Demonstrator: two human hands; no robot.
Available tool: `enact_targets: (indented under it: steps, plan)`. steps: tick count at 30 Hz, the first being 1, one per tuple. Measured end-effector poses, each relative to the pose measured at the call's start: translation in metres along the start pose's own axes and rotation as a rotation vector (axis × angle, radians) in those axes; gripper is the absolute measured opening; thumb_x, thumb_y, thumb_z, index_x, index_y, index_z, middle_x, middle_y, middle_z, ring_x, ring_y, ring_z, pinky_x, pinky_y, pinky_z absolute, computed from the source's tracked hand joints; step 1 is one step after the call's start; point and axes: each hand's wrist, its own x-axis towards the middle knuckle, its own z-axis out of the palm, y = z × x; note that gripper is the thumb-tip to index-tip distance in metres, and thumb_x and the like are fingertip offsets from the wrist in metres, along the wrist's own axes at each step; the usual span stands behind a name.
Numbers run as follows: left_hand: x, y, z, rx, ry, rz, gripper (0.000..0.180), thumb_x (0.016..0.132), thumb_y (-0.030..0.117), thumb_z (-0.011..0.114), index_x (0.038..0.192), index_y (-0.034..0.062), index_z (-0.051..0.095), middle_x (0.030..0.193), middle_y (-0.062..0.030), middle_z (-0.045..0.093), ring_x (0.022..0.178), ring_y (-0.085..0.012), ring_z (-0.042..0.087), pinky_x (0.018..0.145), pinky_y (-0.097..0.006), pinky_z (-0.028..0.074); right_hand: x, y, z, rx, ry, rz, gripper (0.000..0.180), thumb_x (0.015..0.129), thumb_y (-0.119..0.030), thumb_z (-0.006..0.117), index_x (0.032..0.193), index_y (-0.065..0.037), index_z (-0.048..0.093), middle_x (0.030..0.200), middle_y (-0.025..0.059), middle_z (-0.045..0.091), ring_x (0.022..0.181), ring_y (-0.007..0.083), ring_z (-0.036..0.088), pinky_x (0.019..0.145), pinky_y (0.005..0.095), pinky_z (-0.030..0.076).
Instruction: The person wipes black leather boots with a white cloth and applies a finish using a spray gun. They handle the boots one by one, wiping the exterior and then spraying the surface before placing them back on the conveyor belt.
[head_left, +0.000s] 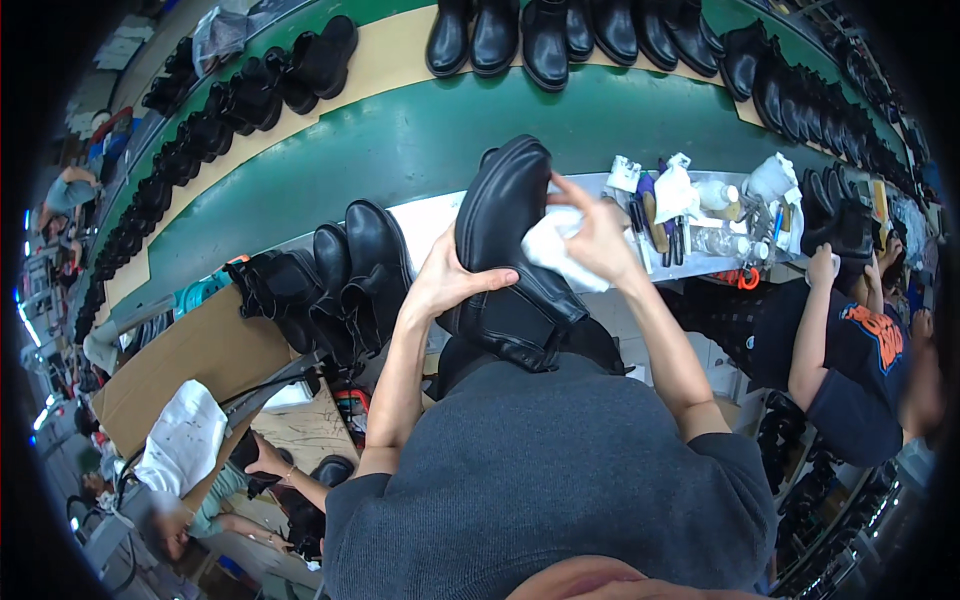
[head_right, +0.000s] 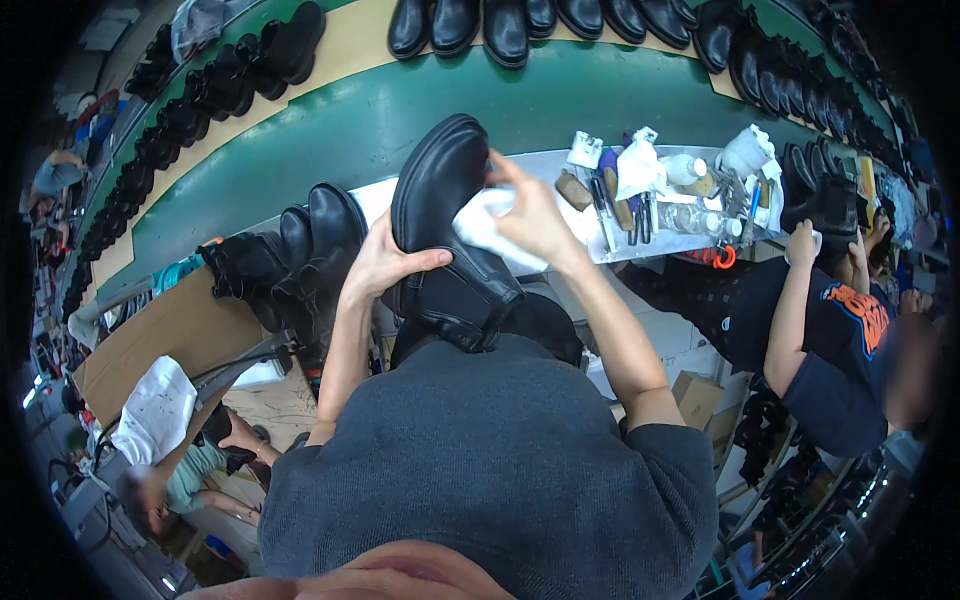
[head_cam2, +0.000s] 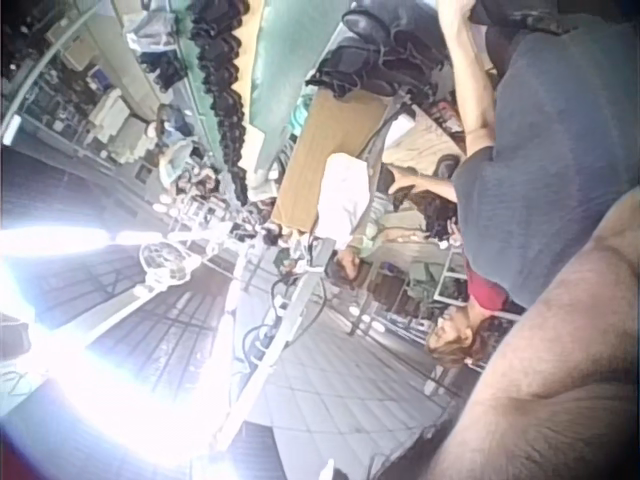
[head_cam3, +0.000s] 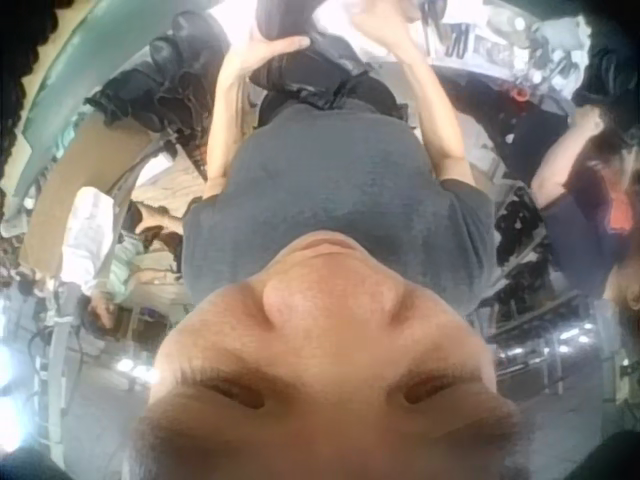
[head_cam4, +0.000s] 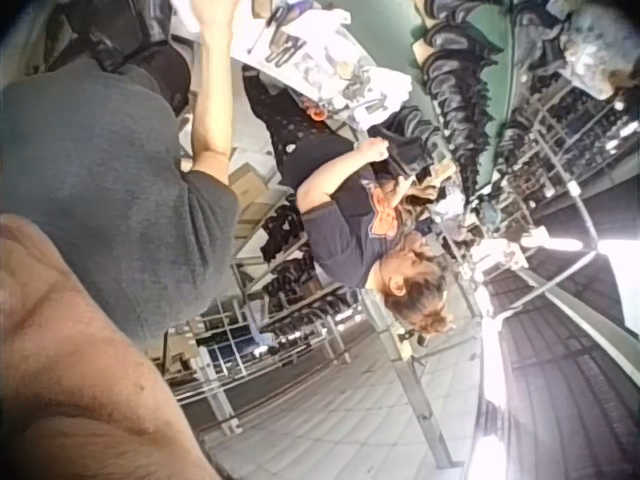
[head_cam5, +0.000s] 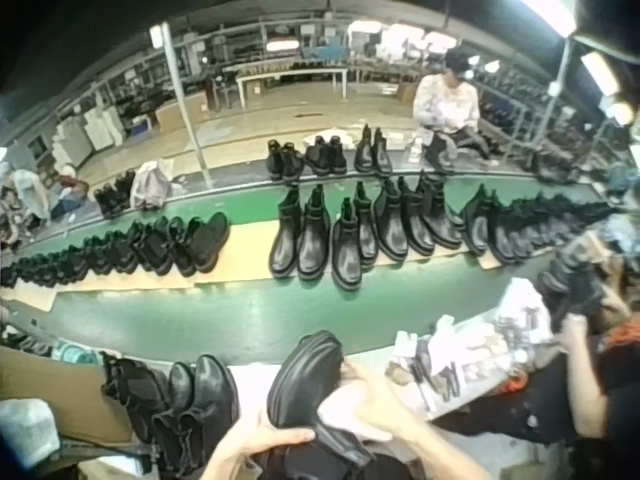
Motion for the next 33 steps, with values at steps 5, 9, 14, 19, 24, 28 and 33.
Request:
enact_targets:
  steps: [5, 9, 14, 19, 24, 28, 33]
  plan:
    - [0.000, -0.003, 0.002, 0.011, 0.043, -0.022, 0.083, 0.061, 0.016, 0.089, 0.130, -0.0042, 0.047, 0.119, -0.0130, 0.059, 0.110, -0.0207, 0.056, 0.097, -0.032, 0.043, 0.004, 0.012, 0.009, 0.082, 0.073, 0.033, 0.056, 0.076, -0.011, 0.062, 0.129, 0.004, 0.051, 0.106, 0.0190, 0.068, 0.062, 0.0165, 0.063, 0.064, 0.0311, 0.050]
    - [-0.001, 0.001, 0.002, -0.020, 0.061, -0.055, 0.078, 0.062, 0.014, 0.088, 0.126, -0.0050, 0.049, 0.116, -0.0121, 0.061, 0.106, -0.0191, 0.058, 0.095, -0.032, 0.045, -0.001, 0.067, -0.002, -0.129, 0.275, 0.069, 0.029, 0.085, -0.009, 0.052, 0.107, 0.003, 0.065, 0.087, 0.0213, 0.068, 0.067, 0.0306, 0.067, 0.069, 0.0376, 0.051]
    - [0.004, -0.002, -0.001, -0.010, 0.059, -0.064, 0.074, 0.062, 0.012, 0.087, 0.124, -0.0056, 0.051, 0.110, -0.0114, 0.062, 0.100, -0.0190, 0.060, 0.090, -0.031, 0.048, -0.010, 0.145, -0.006, -0.519, 0.327, 0.213, 0.035, 0.082, -0.011, 0.053, 0.113, 0.005, 0.055, 0.103, 0.0283, 0.059, 0.093, 0.0435, 0.058, 0.084, 0.0477, 0.049]
    - [0.002, -0.001, -0.007, -0.026, 0.093, -0.099, 0.072, 0.063, 0.012, 0.087, 0.123, -0.0059, 0.051, 0.110, -0.0114, 0.062, 0.099, -0.0188, 0.060, 0.090, -0.031, 0.048, -0.008, 0.129, -0.073, -0.919, 0.627, 0.282, 0.052, 0.075, -0.023, 0.074, 0.121, -0.008, 0.054, 0.128, 0.0185, 0.046, 0.108, 0.0401, 0.051, 0.084, 0.0492, 0.051]
    - [0.010, 0.003, -0.008, -0.014, 0.056, -0.124, 0.074, 0.062, 0.015, 0.089, 0.122, -0.0054, 0.051, 0.110, -0.0115, 0.062, 0.100, -0.0188, 0.060, 0.090, -0.031, 0.048, -0.012, 0.169, -0.118, -0.999, 0.451, 0.208, 0.022, 0.086, -0.019, 0.061, 0.107, -0.011, 0.066, 0.113, 0.0130, 0.059, 0.091, 0.0373, 0.063, 0.077, 0.0469, 0.052]
    - [0.013, -0.001, -0.014, 0.031, 0.074, -0.097, 0.075, 0.060, 0.016, 0.089, 0.122, -0.0048, 0.051, 0.111, -0.0116, 0.062, 0.101, -0.0194, 0.060, 0.090, -0.032, 0.048, -0.013, 0.180, -0.142, -0.734, 0.718, -0.026, 0.028, 0.073, 0.002, 0.058, 0.099, -0.005, 0.066, 0.099, 0.0152, 0.065, 0.092, 0.0350, 0.063, 0.079, 0.0398, 0.050]
    - [0.013, -0.003, -0.017, 0.027, 0.069, -0.103, 0.074, 0.061, 0.016, 0.089, 0.122, -0.0048, 0.051, 0.110, -0.0118, 0.062, 0.101, -0.0193, 0.060, 0.090, -0.032, 0.048, -0.023, 0.143, -0.158, -0.614, 0.752, -0.212, 0.033, 0.071, 0.002, 0.065, 0.102, -0.008, 0.068, 0.084, 0.0133, 0.061, 0.079, 0.0327, 0.062, 0.068, 0.0388, 0.047]
